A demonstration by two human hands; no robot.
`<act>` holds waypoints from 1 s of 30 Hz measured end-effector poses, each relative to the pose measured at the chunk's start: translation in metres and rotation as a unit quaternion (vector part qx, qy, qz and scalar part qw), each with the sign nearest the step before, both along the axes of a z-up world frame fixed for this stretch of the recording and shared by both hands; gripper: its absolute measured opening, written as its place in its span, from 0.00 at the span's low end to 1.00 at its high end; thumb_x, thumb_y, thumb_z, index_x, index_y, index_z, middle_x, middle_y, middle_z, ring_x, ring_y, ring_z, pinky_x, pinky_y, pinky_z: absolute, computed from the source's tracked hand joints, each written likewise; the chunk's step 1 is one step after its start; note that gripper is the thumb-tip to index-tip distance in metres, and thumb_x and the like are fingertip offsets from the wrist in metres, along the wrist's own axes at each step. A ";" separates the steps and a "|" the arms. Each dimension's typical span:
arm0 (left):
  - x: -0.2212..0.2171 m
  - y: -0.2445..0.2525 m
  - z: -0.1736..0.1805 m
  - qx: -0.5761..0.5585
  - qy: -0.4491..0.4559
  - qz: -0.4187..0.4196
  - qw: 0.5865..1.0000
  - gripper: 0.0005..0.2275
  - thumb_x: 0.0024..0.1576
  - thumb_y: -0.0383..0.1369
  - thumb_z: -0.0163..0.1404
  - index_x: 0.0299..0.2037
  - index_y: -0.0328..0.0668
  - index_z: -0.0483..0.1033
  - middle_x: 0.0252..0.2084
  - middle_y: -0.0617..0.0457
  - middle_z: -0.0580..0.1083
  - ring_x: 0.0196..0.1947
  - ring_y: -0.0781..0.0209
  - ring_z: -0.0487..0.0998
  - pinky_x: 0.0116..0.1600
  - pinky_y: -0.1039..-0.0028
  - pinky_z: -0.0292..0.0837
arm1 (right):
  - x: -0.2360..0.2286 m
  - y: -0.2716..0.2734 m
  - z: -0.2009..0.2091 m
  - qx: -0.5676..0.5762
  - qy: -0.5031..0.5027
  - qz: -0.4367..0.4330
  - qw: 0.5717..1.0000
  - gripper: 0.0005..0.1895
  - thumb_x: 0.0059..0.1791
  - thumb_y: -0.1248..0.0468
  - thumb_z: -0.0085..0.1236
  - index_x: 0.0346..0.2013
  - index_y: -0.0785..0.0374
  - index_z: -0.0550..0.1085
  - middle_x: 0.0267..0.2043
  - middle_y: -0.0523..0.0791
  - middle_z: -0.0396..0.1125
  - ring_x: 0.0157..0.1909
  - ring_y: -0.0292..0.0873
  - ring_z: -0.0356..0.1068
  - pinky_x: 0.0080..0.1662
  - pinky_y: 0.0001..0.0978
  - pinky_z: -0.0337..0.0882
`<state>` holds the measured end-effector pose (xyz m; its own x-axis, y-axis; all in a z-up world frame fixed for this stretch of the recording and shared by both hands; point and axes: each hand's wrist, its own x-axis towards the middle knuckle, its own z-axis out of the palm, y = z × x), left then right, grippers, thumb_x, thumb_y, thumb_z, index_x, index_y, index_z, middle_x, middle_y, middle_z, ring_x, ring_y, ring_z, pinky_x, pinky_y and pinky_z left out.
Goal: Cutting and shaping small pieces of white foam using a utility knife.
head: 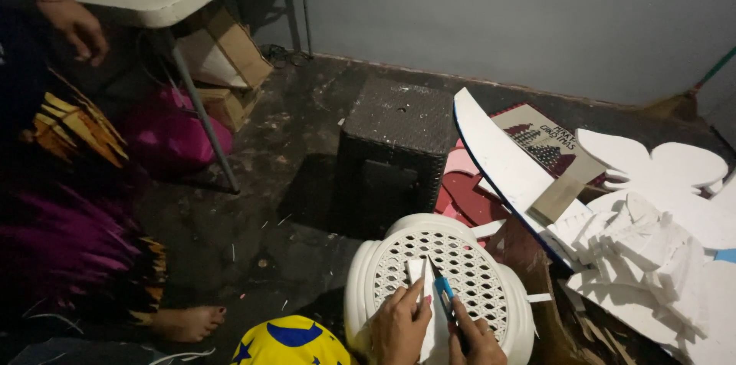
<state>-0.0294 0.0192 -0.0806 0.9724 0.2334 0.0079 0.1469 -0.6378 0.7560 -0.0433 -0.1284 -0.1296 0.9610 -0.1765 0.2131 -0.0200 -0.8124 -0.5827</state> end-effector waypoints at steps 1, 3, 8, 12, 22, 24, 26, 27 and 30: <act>0.000 0.000 0.000 0.000 0.000 0.000 1.000 0.14 0.53 0.37 0.51 0.50 0.55 0.75 0.23 0.58 0.69 0.22 0.65 0.69 0.29 0.73 0.66 | -0.001 0.003 0.006 0.000 0.000 0.000 1.000 0.28 0.37 0.64 0.59 0.51 0.36 0.73 0.18 0.42 0.66 0.17 0.37 0.67 0.26 0.25 0.70; 0.000 0.000 -0.001 0.010 -0.003 -0.001 1.000 0.15 0.53 0.38 0.51 0.50 0.56 0.75 0.22 0.58 0.67 0.21 0.65 0.68 0.28 0.72 0.66 | -0.003 0.008 0.016 0.020 0.019 -0.012 1.000 0.27 0.39 0.67 0.58 0.51 0.40 0.74 0.17 0.42 0.64 0.16 0.35 0.67 0.26 0.25 0.72; 0.001 0.001 0.001 0.004 0.021 -0.013 1.000 0.15 0.54 0.37 0.50 0.52 0.54 0.74 0.25 0.57 0.70 0.22 0.65 0.70 0.29 0.73 0.68 | -0.004 0.006 0.012 -0.002 -0.013 -0.003 1.000 0.28 0.37 0.67 0.59 0.50 0.39 0.74 0.17 0.41 0.64 0.15 0.35 0.65 0.25 0.25 0.69; 0.003 -0.004 -0.012 0.000 -0.007 0.008 1.000 0.15 0.51 0.36 0.52 0.50 0.56 0.76 0.25 0.58 0.72 0.21 0.65 0.71 0.28 0.73 0.67 | -0.004 0.007 0.019 -0.022 0.014 0.006 1.000 0.30 0.37 0.66 0.59 0.53 0.40 0.72 0.19 0.40 0.66 0.18 0.34 0.67 0.28 0.23 0.72; 0.002 -0.003 -0.009 0.020 -0.016 -0.011 1.000 0.14 0.53 0.36 0.51 0.50 0.52 0.75 0.25 0.57 0.72 0.22 0.66 0.72 0.28 0.74 0.68 | 0.011 -0.001 0.004 -0.043 0.031 0.041 0.998 0.31 0.37 0.65 0.56 0.54 0.39 0.71 0.23 0.42 0.65 0.22 0.40 0.69 0.30 0.30 0.73; 0.000 -0.002 -0.003 0.017 -0.011 -0.016 1.000 0.14 0.53 0.35 0.50 0.50 0.51 0.75 0.26 0.57 0.74 0.22 0.66 0.73 0.29 0.74 0.69 | 0.012 -0.003 0.005 -0.083 0.085 0.042 0.992 0.35 0.36 0.64 0.56 0.57 0.36 0.67 0.27 0.43 0.66 0.26 0.41 0.71 0.33 0.32 0.75; 0.001 -0.002 -0.002 0.017 -0.004 -0.016 1.000 0.14 0.54 0.34 0.50 0.51 0.51 0.74 0.26 0.58 0.73 0.21 0.67 0.72 0.27 0.75 0.68 | 0.010 0.000 0.008 -0.086 0.076 0.029 0.993 0.32 0.37 0.64 0.56 0.55 0.35 0.69 0.26 0.42 0.66 0.25 0.40 0.70 0.32 0.31 0.74; 0.001 -0.002 -0.001 0.017 0.001 -0.017 1.000 0.15 0.54 0.34 0.49 0.52 0.51 0.73 0.26 0.58 0.73 0.21 0.68 0.71 0.26 0.76 0.66 | 0.009 0.001 0.010 -0.088 0.065 0.014 0.994 0.30 0.38 0.63 0.56 0.53 0.34 0.71 0.25 0.41 0.65 0.23 0.39 0.69 0.30 0.31 0.73; 0.001 -0.003 -0.010 0.010 -0.022 -0.011 1.000 0.14 0.53 0.35 0.50 0.49 0.50 0.75 0.27 0.57 0.75 0.22 0.65 0.73 0.28 0.74 0.70 | 0.012 0.001 0.019 -0.094 0.087 0.042 0.991 0.33 0.37 0.65 0.55 0.56 0.35 0.69 0.27 0.42 0.66 0.26 0.39 0.70 0.33 0.31 0.74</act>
